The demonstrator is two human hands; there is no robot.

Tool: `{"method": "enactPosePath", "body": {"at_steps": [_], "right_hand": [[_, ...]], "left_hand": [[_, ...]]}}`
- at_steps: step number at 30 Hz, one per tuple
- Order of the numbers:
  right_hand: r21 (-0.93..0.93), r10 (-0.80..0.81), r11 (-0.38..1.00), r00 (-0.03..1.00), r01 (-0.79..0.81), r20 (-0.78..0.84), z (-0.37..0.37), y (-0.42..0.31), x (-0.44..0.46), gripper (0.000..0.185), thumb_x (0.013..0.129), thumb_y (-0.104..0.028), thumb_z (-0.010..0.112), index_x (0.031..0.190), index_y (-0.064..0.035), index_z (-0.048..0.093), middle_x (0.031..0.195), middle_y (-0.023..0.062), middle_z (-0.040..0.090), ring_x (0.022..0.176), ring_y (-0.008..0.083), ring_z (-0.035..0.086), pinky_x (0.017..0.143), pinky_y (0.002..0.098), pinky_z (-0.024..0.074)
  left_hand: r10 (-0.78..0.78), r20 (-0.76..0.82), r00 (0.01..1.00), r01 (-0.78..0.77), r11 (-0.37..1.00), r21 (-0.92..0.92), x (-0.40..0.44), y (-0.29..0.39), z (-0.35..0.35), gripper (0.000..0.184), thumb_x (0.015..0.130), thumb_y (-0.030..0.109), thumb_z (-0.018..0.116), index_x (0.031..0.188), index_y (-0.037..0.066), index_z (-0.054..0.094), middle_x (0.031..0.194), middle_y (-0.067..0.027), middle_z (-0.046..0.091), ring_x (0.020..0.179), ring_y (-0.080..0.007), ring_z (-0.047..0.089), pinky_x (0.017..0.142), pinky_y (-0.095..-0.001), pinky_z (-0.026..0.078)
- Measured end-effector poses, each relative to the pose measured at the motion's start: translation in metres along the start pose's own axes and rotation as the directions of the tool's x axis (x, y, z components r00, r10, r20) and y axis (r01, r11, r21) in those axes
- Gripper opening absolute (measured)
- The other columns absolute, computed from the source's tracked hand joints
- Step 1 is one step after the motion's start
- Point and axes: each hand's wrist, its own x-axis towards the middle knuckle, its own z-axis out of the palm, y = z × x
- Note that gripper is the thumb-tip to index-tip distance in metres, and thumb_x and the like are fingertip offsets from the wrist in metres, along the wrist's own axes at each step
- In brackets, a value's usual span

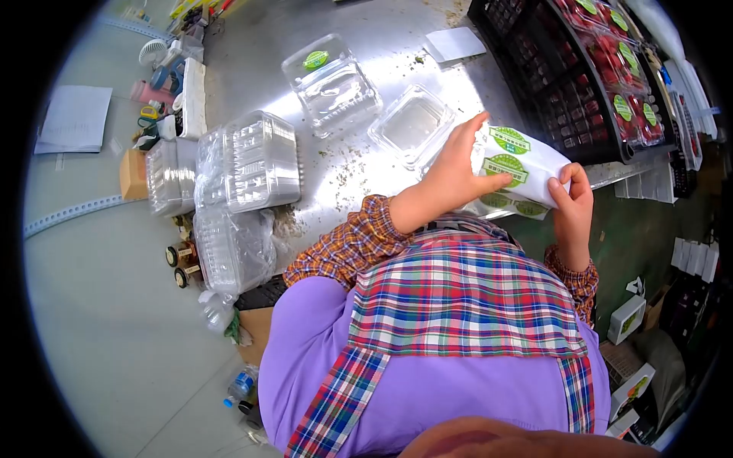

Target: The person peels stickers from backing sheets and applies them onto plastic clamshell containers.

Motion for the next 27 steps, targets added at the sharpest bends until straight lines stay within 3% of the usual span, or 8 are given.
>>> {"method": "enactPosePath", "body": {"at_steps": [2, 3, 10, 15, 22, 23, 26, 27], "right_hand": [[0.067, 0.013, 0.998, 1.000, -0.014, 0.011, -0.002, 0.006, 0.002, 0.017, 0.087, -0.004, 0.063, 0.097, -0.0077, 0.049, 0.102, 0.0037, 0.055, 0.094, 0.0103, 0.053, 0.084, 0.0240, 0.0418], [0.091, 0.017, 0.996, 1.000, -0.018, 0.012, 0.000, 0.008, 0.004, 0.020, 0.087, -0.004, 0.062, 0.102, -0.0064, 0.051, 0.106, 0.0053, 0.056, 0.097, 0.0118, 0.054, 0.086, 0.0248, 0.0420], [-0.055, -0.103, 0.992, 0.982, 0.113, 0.156, 0.029, -0.002, 0.001, 0.062, 0.089, 0.002, 0.057, 0.145, -0.0011, 0.033, 0.138, 0.0156, 0.044, 0.121, 0.0201, 0.049, 0.101, 0.0309, 0.0382], [-0.119, -0.046, 0.991, 0.982, 0.069, 0.183, 0.027, 0.002, 0.003, 0.061, 0.089, 0.004, 0.055, 0.146, -0.0011, 0.033, 0.140, 0.0141, 0.043, 0.124, 0.0180, 0.046, 0.103, 0.0306, 0.0372], [0.008, 0.052, 0.999, 0.984, -0.054, 0.170, 0.010, -0.001, 0.016, 0.049, 0.091, -0.004, 0.059, 0.138, -0.0013, 0.046, 0.130, 0.0093, 0.052, 0.115, 0.0152, 0.051, 0.097, 0.0275, 0.0416], [-0.062, -0.032, 0.997, 0.987, 0.042, 0.159, 0.009, 0.004, 0.016, 0.041, 0.092, -0.003, 0.056, 0.133, -0.0023, 0.053, 0.127, 0.0088, 0.055, 0.111, 0.0146, 0.054, 0.095, 0.0263, 0.0432], [-0.172, -0.078, 0.978, 0.967, 0.122, 0.242, 0.006, 0.007, 0.011, 0.042, 0.091, -0.002, 0.056, 0.132, -0.0037, 0.054, 0.128, 0.0092, 0.055, 0.111, 0.0145, 0.054, 0.095, 0.0269, 0.0430], [-0.219, -0.070, 0.967, 0.960, 0.132, 0.270, 0.004, 0.010, 0.010, 0.044, 0.089, -0.002, 0.057, 0.134, -0.0047, 0.053, 0.131, 0.0103, 0.054, 0.114, 0.0149, 0.052, 0.096, 0.0278, 0.0428]], "left_hand": [[-0.318, 0.232, 0.919, 0.389, 0.824, -0.413, -0.001, 0.002, -0.007, 0.086, 0.082, 0.017, 0.075, 0.146, -0.001, 0.020, 0.118, -0.0216, 0.059, 0.110, -0.0280, 0.058, 0.092, -0.0377, 0.048], [-0.265, 0.272, 0.925, 0.366, 0.811, -0.456, -0.003, -0.003, -0.007, 0.083, 0.087, 0.009, 0.069, 0.148, 0.000, 0.013, 0.106, -0.0173, 0.066, 0.093, -0.0204, 0.065, 0.081, -0.0300, 0.052], [-0.221, 0.010, 0.975, 0.182, 0.775, -0.605, -0.001, -0.006, -0.009, 0.069, 0.092, 0.003, 0.060, 0.147, 0.002, 0.017, 0.102, -0.0160, 0.067, 0.091, -0.0164, 0.065, 0.076, -0.0269, 0.053], [-0.189, 0.011, 0.982, 0.164, 0.821, -0.547, 0.000, -0.016, -0.009, 0.063, 0.092, 0.002, 0.058, 0.145, 0.002, 0.023, 0.103, -0.0135, 0.067, 0.093, -0.0154, 0.064, 0.078, -0.0264, 0.052], [0.087, 0.136, 0.987, -0.096, 0.993, 0.062, -0.002, -0.005, -0.012, 0.061, 0.090, 0.004, 0.063, 0.143, 0.003, 0.033, 0.107, -0.0118, 0.067, 0.095, -0.0155, 0.064, 0.081, -0.0276, 0.050], [-0.063, 0.130, 0.990, 0.079, 0.989, -0.128, -0.002, -0.004, -0.011, 0.060, 0.089, 0.003, 0.064, 0.142, 0.002, 0.036, 0.108, -0.0117, 0.066, 0.099, -0.0164, 0.063, 0.084, -0.0289, 0.050], [-0.178, 0.099, 0.979, 0.200, 0.756, -0.624, 0.009, 0.000, -0.016, 0.052, 0.087, 0.006, 0.067, 0.134, 0.002, 0.047, 0.108, -0.0138, 0.064, 0.096, -0.0161, 0.063, 0.081, -0.0272, 0.051], [-0.147, 0.146, 0.978, 0.206, 0.772, -0.602, 0.011, 0.003, -0.020, 0.046, 0.089, 0.004, 0.064, 0.132, 0.000, 0.049, 0.109, -0.0118, 0.063, 0.101, -0.0176, 0.061, 0.085, -0.0282, 0.050]]}}
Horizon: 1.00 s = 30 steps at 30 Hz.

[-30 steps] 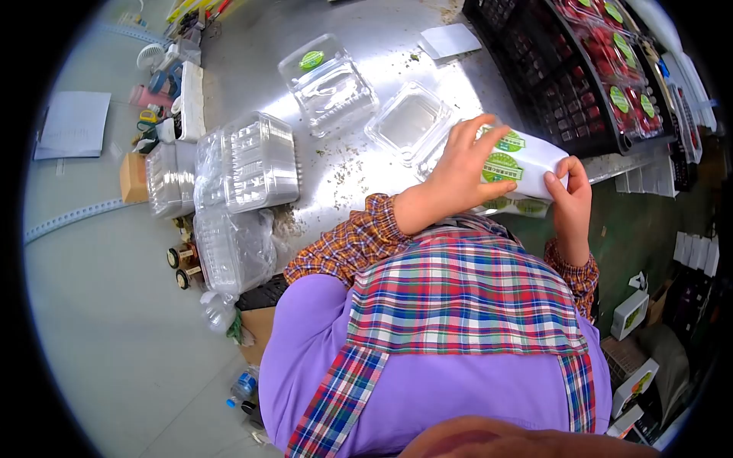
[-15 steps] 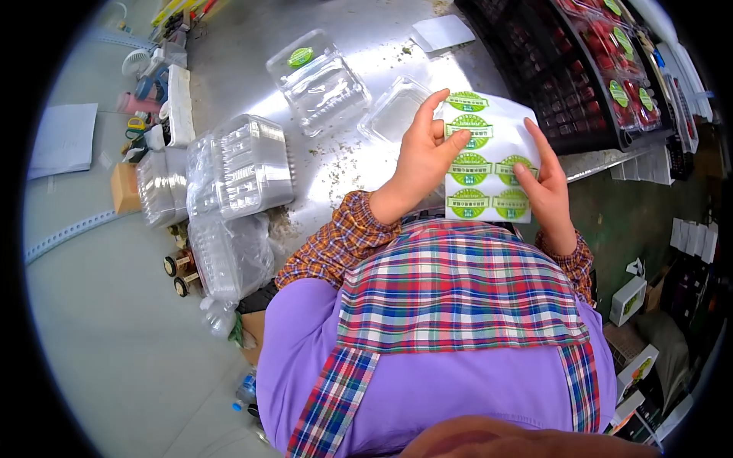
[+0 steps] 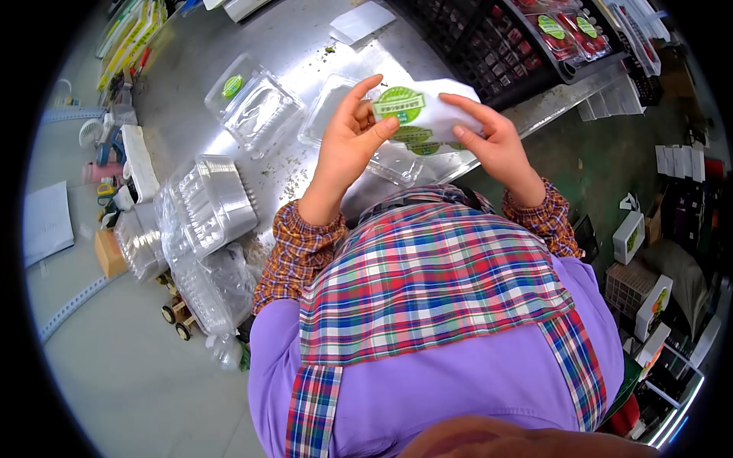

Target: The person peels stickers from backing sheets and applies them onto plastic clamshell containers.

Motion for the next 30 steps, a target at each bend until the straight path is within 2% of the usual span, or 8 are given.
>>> {"method": "enactPosePath", "body": {"at_steps": [8, 12, 13, 15, 16, 21, 24, 30], "right_hand": [[0.352, 0.025, 0.934, 0.995, -0.058, 0.098, -0.016, -0.026, -0.004, 0.058, 0.088, -0.011, 0.065, 0.141, -0.0039, 0.043, 0.135, 0.0119, 0.049, 0.118, 0.0165, 0.050, 0.099, 0.0301, 0.0416], [0.270, 0.161, 0.949, 0.987, -0.162, 0.024, -0.013, -0.027, -0.003, 0.052, 0.088, -0.007, 0.065, 0.137, -0.0023, 0.047, 0.129, 0.0074, 0.054, 0.111, 0.0119, 0.054, 0.093, 0.0263, 0.0464], [0.228, 0.064, 0.972, 0.997, -0.051, -0.049, -0.009, -0.013, -0.003, 0.051, 0.088, -0.008, 0.066, 0.136, -0.0019, 0.049, 0.131, 0.0077, 0.054, 0.112, 0.0126, 0.053, 0.095, 0.0279, 0.0458], [0.161, 0.034, 0.987, 0.998, -0.026, -0.050, -0.007, 0.003, -0.003, 0.050, 0.089, -0.011, 0.065, 0.135, -0.0021, 0.049, 0.132, 0.0077, 0.053, 0.115, 0.0128, 0.051, 0.097, 0.0291, 0.0431], [0.169, 0.113, 0.980, 0.993, -0.108, -0.022, -0.007, -0.001, -0.005, 0.050, 0.090, -0.011, 0.065, 0.136, -0.0030, 0.048, 0.129, 0.0064, 0.054, 0.113, 0.0117, 0.050, 0.097, 0.0280, 0.0425], [0.281, 0.086, 0.953, 0.990, -0.116, 0.115, -0.005, -0.002, -0.008, 0.053, 0.089, -0.003, 0.060, 0.139, 0.0013, 0.042, 0.131, 0.0078, 0.053, 0.114, 0.0109, 0.050, 0.098, 0.0274, 0.0410], [0.416, 0.188, 0.874, 0.964, -0.251, 0.187, -0.007, -0.014, -0.010, 0.054, 0.088, -0.003, 0.059, 0.140, 0.0021, 0.042, 0.135, 0.0088, 0.051, 0.117, 0.0116, 0.049, 0.100, 0.0278, 0.0395], [0.400, 0.195, 0.885, 0.970, -0.238, 0.146, 0.000, -0.001, -0.017, 0.053, 0.090, -0.007, 0.057, 0.140, 0.0002, 0.042, 0.131, 0.0082, 0.053, 0.113, 0.0096, 0.050, 0.095, 0.0250, 0.0405]], "left_hand": [[-0.109, 0.119, 0.987, 0.093, 0.987, 0.129, -0.002, 0.002, 0.011, 0.051, 0.087, -0.002, 0.065, 0.134, 0.000, 0.046, 0.115, -0.0098, 0.059, 0.104, -0.0180, 0.059, 0.086, -0.0301, 0.050], [-0.219, 0.116, 0.969, 0.170, 0.926, 0.337, -0.006, -0.001, 0.016, 0.055, 0.086, -0.002, 0.064, 0.137, 0.003, 0.043, 0.112, -0.0105, 0.059, 0.100, -0.0175, 0.061, 0.083, -0.0286, 0.051], [-0.162, 0.126, 0.979, 0.122, 0.953, 0.278, -0.007, -0.008, 0.015, 0.057, 0.085, 0.001, 0.066, 0.137, 0.004, 0.043, 0.111, -0.0095, 0.060, 0.099, -0.0177, 0.060, 0.082, -0.0294, 0.050], [0.294, 0.108, 0.950, -0.257, 0.533, 0.806, -0.007, -0.007, 0.020, 0.069, 0.074, 0.006, 0.075, 0.136, 0.006, 0.045, 0.123, -0.0139, 0.054, 0.112, -0.0277, 0.053, 0.092, -0.0387, 0.045], [0.405, 0.237, 0.883, -0.403, 0.395, 0.826, -0.005, 0.001, 0.022, 0.067, 0.068, 0.006, 0.077, 0.130, 0.007, 0.052, 0.127, -0.0162, 0.050, 0.116, -0.0335, 0.047, 0.097, -0.0426, 0.040], [0.327, 0.559, 0.761, -0.640, 0.247, 0.727, -0.004, 0.028, 0.043, 0.040, 0.066, 0.004, 0.076, 0.104, 0.009, 0.067, 0.107, -0.0097, 0.061, 0.105, -0.0326, 0.053, 0.089, -0.0426, 0.045], [0.288, 0.533, 0.795, -0.605, 0.418, 0.677, -0.003, 0.021, 0.039, 0.035, 0.066, 0.002, 0.075, 0.100, 0.006, 0.067, 0.101, -0.0098, 0.062, 0.097, -0.0308, 0.056, 0.083, -0.0404, 0.047], [0.275, 0.606, 0.746, -0.665, 0.356, 0.657, -0.002, 0.024, 0.041, 0.027, 0.065, -0.001, 0.074, 0.090, 0.004, 0.064, 0.098, -0.0101, 0.061, 0.095, -0.0311, 0.056, 0.082, -0.0403, 0.047]]}}
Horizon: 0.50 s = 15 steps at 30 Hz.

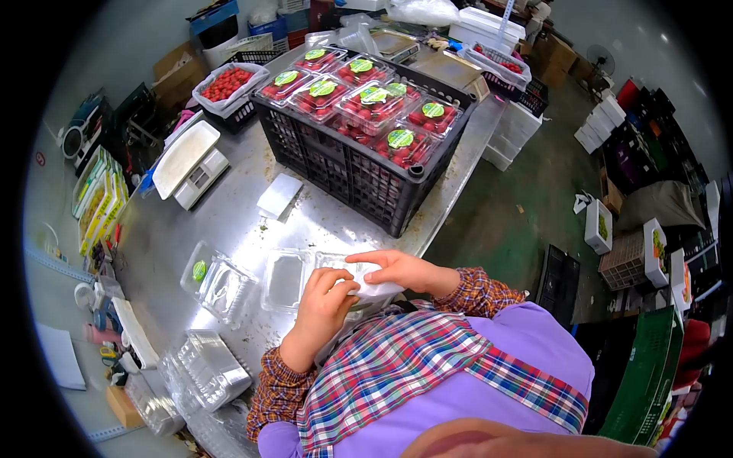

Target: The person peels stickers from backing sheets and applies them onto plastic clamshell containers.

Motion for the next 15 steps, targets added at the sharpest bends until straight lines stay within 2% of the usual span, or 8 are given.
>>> {"method": "enactPosePath", "body": {"at_steps": [4, 5, 7, 9, 11, 13, 15], "right_hand": [[-0.026, 0.043, 0.999, 0.999, -0.044, -0.013, -0.003, 0.010, -0.001, 0.053, 0.090, -0.008, 0.058, 0.141, -0.0034, 0.043, 0.117, 0.0029, 0.059, 0.098, 0.0058, 0.052, 0.084, 0.0217, 0.0436], [0.021, 0.044, 0.999, 0.999, -0.043, -0.024, 0.001, 0.004, -0.003, 0.052, 0.090, -0.009, 0.059, 0.141, -0.0065, 0.045, 0.106, -0.0005, 0.060, 0.088, 0.0037, 0.050, 0.075, 0.0196, 0.0434], [0.024, 0.147, 0.989, 0.988, -0.146, -0.055, 0.006, -0.014, -0.009, 0.050, 0.091, -0.011, 0.059, 0.139, -0.0080, 0.047, 0.105, -0.0002, 0.060, 0.087, 0.0039, 0.051, 0.074, 0.0193, 0.0437], [0.046, 0.169, 0.985, 0.984, -0.167, -0.055, 0.003, -0.006, -0.007, 0.048, 0.091, -0.012, 0.058, 0.138, -0.0089, 0.049, 0.105, 0.0004, 0.061, 0.087, 0.0043, 0.053, 0.075, 0.0192, 0.0444], [0.044, 0.111, 0.993, 0.992, -0.109, -0.060, 0.007, -0.007, -0.005, 0.047, 0.092, -0.012, 0.057, 0.138, -0.0067, 0.049, 0.107, 0.0028, 0.062, 0.087, 0.0067, 0.057, 0.076, 0.0207, 0.0465], [0.148, 0.109, 0.984, 0.993, -0.102, -0.038, 0.007, -0.008, -0.004, 0.047, 0.094, -0.007, 0.054, 0.140, -0.0027, 0.045, 0.115, 0.0067, 0.061, 0.095, 0.0093, 0.061, 0.081, 0.0222, 0.0499], [0.195, 0.156, 0.970, 0.987, -0.148, -0.027, 0.004, -0.010, -0.004, 0.047, 0.095, -0.007, 0.052, 0.140, -0.0021, 0.043, 0.112, 0.0103, 0.063, 0.094, 0.0127, 0.064, 0.082, 0.0243, 0.0513]], "left_hand": [[0.010, 0.036, 0.999, -0.011, 1.000, 0.027, 0.001, 0.000, -0.002, 0.025, 0.064, -0.001, 0.074, 0.085, 0.003, 0.061, 0.100, -0.0107, 0.060, 0.098, -0.0318, 0.055, 0.083, -0.0412, 0.047], [-0.001, 0.036, 0.999, 0.000, 1.000, 0.020, 0.001, 0.000, -0.002, 0.024, 0.064, -0.002, 0.073, 0.083, 0.003, 0.059, 0.099, -0.0113, 0.060, 0.099, -0.0326, 0.055, 0.083, -0.0414, 0.046], [0.009, 0.026, 1.000, -0.009, 0.999, 0.031, 0.000, -0.007, -0.001, 0.024, 0.065, -0.002, 0.073, 0.083, 0.003, 0.058, 0.100, -0.0116, 0.060, 0.099, -0.0331, 0.055, 0.083, -0.0412, 0.046], [-0.001, 0.006, 1.000, 0.000, 0.999, 0.035, 0.000, -0.006, -0.005, 0.024, 0.065, -0.001, 0.073, 0.081, 0.003, 0.056, 0.101, -0.0115, 0.060, 0.099, -0.0332, 0.055, 0.083, -0.0409, 0.045], [0.007, 0.031, 0.999, -0.008, 0.999, 0.032, 0.004, -0.002, -0.011, 0.023, 0.066, -0.001, 0.072, 0.081, 0.003, 0.055, 0.102, -0.0114, 0.060, 0.099, -0.0330, 0.055, 0.083, -0.0405, 0.045], [0.047, 0.038, 0.998, -0.047, 0.999, 0.017, 0.004, -0.003, -0.012, 0.023, 0.067, -0.002, 0.072, 0.079, 0.003, 0.054, 0.102, -0.0114, 0.060, 0.098, -0.0325, 0.055, 0.082, -0.0398, 0.046], [0.012, 0.014, 1.000, -0.012, 1.000, 0.020, 0.002, 0.002, -0.012, 0.025, 0.066, -0.001, 0.074, 0.084, 0.003, 0.059, 0.104, -0.0104, 0.061, 0.101, -0.0316, 0.055, 0.084, -0.0399, 0.046]]}}
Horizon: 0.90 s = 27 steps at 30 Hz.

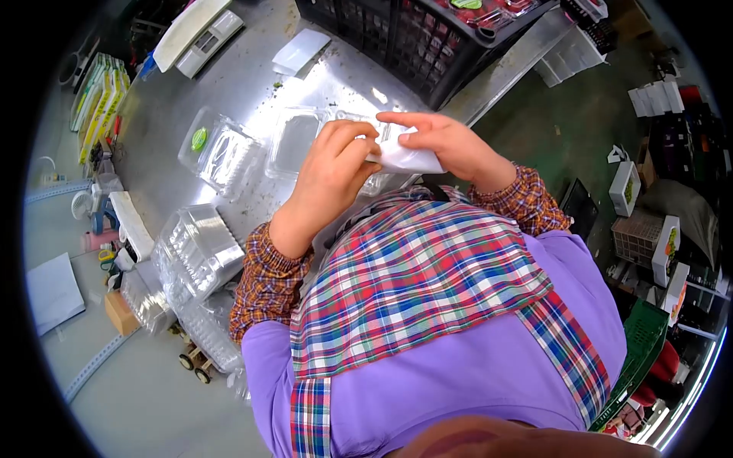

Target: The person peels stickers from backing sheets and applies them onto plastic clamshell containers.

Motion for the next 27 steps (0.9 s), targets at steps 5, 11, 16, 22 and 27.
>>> {"method": "enactPosePath", "body": {"at_steps": [5, 11, 16, 22, 27], "right_hand": [[0.105, 0.058, 0.993, 0.998, -0.056, -0.009, -0.002, 0.003, 0.003, 0.045, 0.091, -0.006, 0.051, 0.136, 0.0010, 0.048, 0.115, 0.0147, 0.062, 0.096, 0.0184, 0.065, 0.086, 0.0295, 0.0524], [0.275, 0.157, 0.948, 0.987, -0.159, 0.030, -0.002, 0.012, 0.011, 0.041, 0.089, -0.004, 0.052, 0.129, 0.0048, 0.053, 0.117, 0.0187, 0.061, 0.097, 0.0229, 0.065, 0.085, 0.0328, 0.0545], [0.342, 0.221, 0.908, 0.971, -0.241, 0.095, 0.002, 0.014, 0.016, 0.041, 0.089, -0.003, 0.051, 0.129, 0.0044, 0.053, 0.119, 0.0207, 0.060, 0.099, 0.0256, 0.065, 0.086, 0.0338, 0.0551], [0.290, 0.213, 0.915, 0.945, -0.282, 0.247, 0.003, 0.018, 0.017, 0.045, 0.090, -0.005, 0.049, 0.134, 0.0015, 0.048, 0.120, 0.0197, 0.060, 0.101, 0.0248, 0.064, 0.088, 0.0342, 0.0538], [0.202, 0.195, 0.949, 0.954, -0.243, 0.229, -0.004, 0.015, 0.023, 0.049, 0.090, -0.009, 0.049, 0.139, -0.0013, 0.044, 0.121, 0.0182, 0.060, 0.102, 0.0216, 0.065, 0.087, 0.0311, 0.0531]], "left_hand": [[0.060, -0.074, 0.995, -0.055, 0.996, 0.065, -0.007, -0.002, 0.002, 0.028, 0.064, 0.001, 0.077, 0.089, 0.005, 0.065, 0.104, -0.0085, 0.063, 0.101, -0.0304, 0.058, 0.083, -0.0400, 0.049], [0.138, -0.120, 0.983, -0.124, 0.985, 0.119, -0.014, -0.003, 0.001, 0.026, 0.063, 0.002, 0.076, 0.087, 0.004, 0.065, 0.098, -0.0077, 0.064, 0.098, -0.0293, 0.059, 0.080, -0.0385, 0.051], [0.242, -0.116, 0.963, -0.214, 0.953, 0.213, -0.023, 0.000, -0.006, 0.023, 0.060, 0.006, 0.073, 0.082, 0.005, 0.066, 0.096, -0.0067, 0.065, 0.096, -0.0279, 0.060, 0.078, -0.0401, 0.051], [0.348, -0.114, 0.931, -0.309, 0.914, 0.264, -0.032, 0.026, -0.024, 0.021, 0.063, 0.010, 0.069, 0.083, 0.007, 0.068, 0.098, -0.0043, 0.065, 0.094, -0.0257, 0.060, 0.079, -0.0418, 0.052], [0.359, -0.150, 0.921, -0.313, 0.913, 0.262, -0.040, 0.035, -0.035, 0.022, 0.064, 0.010, 0.074, 0.086, 0.009, 0.071, 0.101, -0.0016, 0.064, 0.097, -0.0255, 0.059, 0.082, -0.0422, 0.052]]}}
